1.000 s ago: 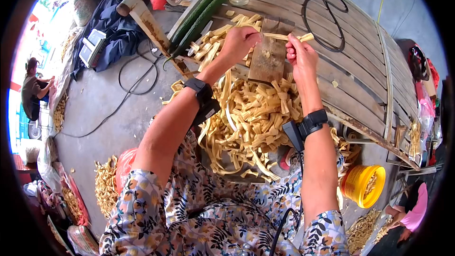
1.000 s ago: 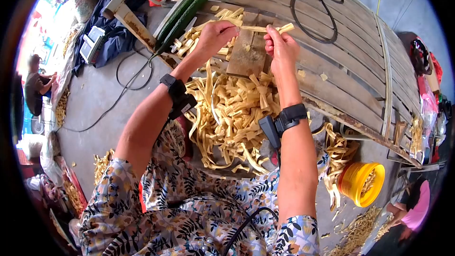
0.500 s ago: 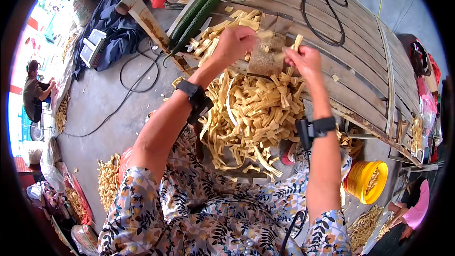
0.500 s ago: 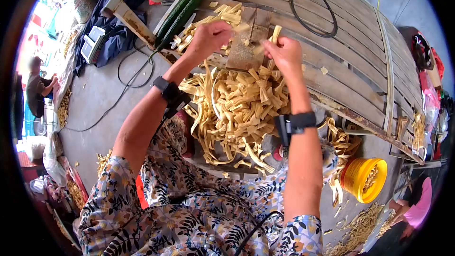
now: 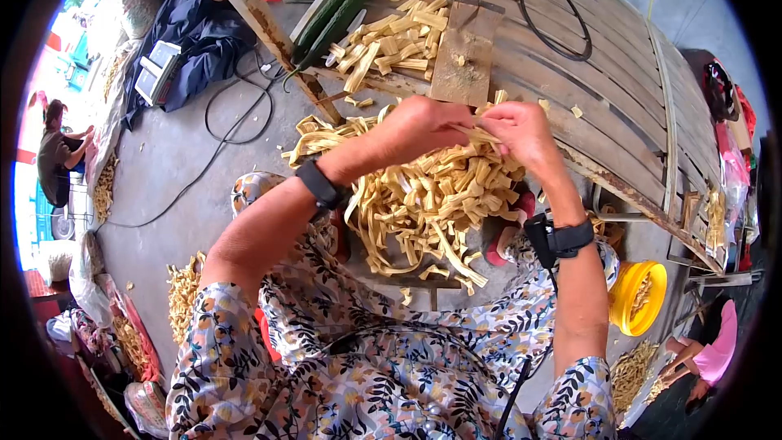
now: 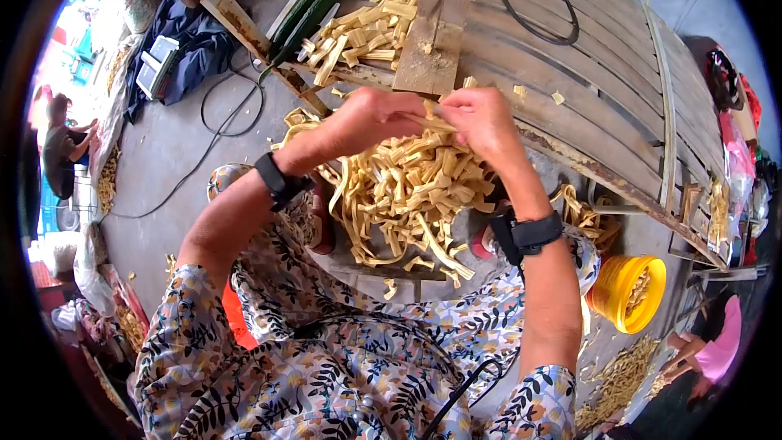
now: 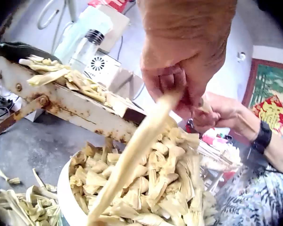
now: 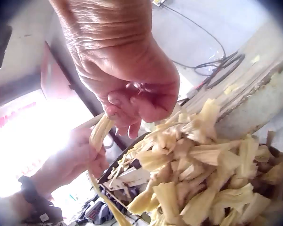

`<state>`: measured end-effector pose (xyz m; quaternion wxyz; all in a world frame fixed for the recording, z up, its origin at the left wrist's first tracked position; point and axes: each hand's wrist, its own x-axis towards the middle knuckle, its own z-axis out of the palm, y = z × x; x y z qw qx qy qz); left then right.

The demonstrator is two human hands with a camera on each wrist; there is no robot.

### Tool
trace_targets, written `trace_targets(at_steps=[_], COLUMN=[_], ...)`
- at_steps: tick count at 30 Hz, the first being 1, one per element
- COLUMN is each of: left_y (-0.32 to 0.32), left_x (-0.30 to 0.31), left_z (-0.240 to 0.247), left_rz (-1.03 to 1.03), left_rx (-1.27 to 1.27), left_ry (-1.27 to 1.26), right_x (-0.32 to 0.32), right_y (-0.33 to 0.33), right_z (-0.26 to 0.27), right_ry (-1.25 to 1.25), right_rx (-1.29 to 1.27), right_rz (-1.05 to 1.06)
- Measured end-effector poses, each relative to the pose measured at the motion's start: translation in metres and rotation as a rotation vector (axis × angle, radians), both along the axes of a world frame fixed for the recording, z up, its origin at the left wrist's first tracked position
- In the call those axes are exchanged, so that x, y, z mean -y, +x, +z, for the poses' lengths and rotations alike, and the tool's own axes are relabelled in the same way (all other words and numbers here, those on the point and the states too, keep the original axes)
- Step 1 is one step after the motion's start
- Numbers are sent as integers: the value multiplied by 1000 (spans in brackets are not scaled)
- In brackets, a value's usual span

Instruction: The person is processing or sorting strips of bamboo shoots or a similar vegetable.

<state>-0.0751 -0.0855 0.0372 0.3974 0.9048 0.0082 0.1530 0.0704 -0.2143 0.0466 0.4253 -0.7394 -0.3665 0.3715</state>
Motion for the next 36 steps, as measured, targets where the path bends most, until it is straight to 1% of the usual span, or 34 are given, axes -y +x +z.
trace_targets(at_steps=[2, 3, 4, 6, 7, 9, 10, 11, 12, 13, 14, 15, 16, 17, 18, 19, 21, 22, 23, 24, 25, 26, 27, 28, 30, 31, 34, 35, 36], left_y=[-7, -9, -10, -8, -9, -4, -1, 2, 6, 11, 12, 10, 9, 10, 10, 10, 13, 15, 16, 17, 16, 22, 24, 25, 21, 19, 10, 9, 8], left_x=[-14, -21, -27, -33, -33, -32, -27, -22, -19, -17, -13, -7, -1, 1, 4, 6, 11, 12, 12, 12, 13, 14, 13, 12, 13, 13, 6, 3, 4], left_z=[0, -2, -3, -5, -4, 2, 3, 4, 6, 5, -3, -5, -7, -22, -25, -28, -36, -40, -44, -42, -40, -37, -33, -29, -17, -10, 2, -2, -4], left_rz=[14, -8, -29, -57, -73, -112, -131, -147, -161, -154, -250, -303, -356, -468, -468, -467, -508, -503, -496, -487, -348, 27, 58, 91, 259, 336, 239, 198, 217], left_rx=[-175, -181, -187, -128, -122, -104, -109, -107, -102, -195, -205, -253, -304, -324, -318, -316, -332, -308, -282, -256, -191, -237, -139, -41, 13, 38, 6, 16, 38], left_ry=[-40, -97, -152, -91, -183, -363, -638, -911, -1181, -1198, -1265, -1298, -1332, -1492, -1504, -1515, -1582, -1576, -1567, -1558, -1626, -1543, -1494, -1444, -1127, -966, -564, -529, -389], right_x=[8, 10, 11, 10, 9, 9, 10, 7, 4, 2, 0, -2, -1, -1, 0, 1, -1, -2, 1, 0, -2, -4, -5, -4, -3, -4, -8, -10, -11], right_y=[10, 9, 6, -8, -17, -15, -15, -14, -15, -17, -17, -12, -13, -15, -17, -18, -17, -17, -16, -15, -15, -13, -12, -15, -23, -23, -15, -15, -17], right_z=[-3, -4, -3, 4, 12, 23, 28, 34, 35, 35, 35, 35, 32, 28, 25, 26, 13, 11, 13, 10, 3, 0, 3, 4, 5, 6, -6, -9, -11], right_ry=[2, -32, -59, -112, -15, 159, 242, 374, 393, 412, 431, 305, 316, 325, 336, 274, 311, 329, 274, 338, 402, 465, 551, 487, 366, 322, 230, 248, 265], right_rx=[-9, -37, -152, -387, -488, -621, -687, -701, -591, -483, -374, -239, -226, -216, -208, -206, -62, 13, 108, 228, 347, 469, 796, 739, 621, 575, 254, 215, 176], right_rz=[17, 69, 167, 367, 439, 396, 370, 375, 325, 274, 223, 225, 221, 219, 218, 205, 249, 273, 295, 239, 178, 115, 1, -46, -139, -109, -11, -16, -23])
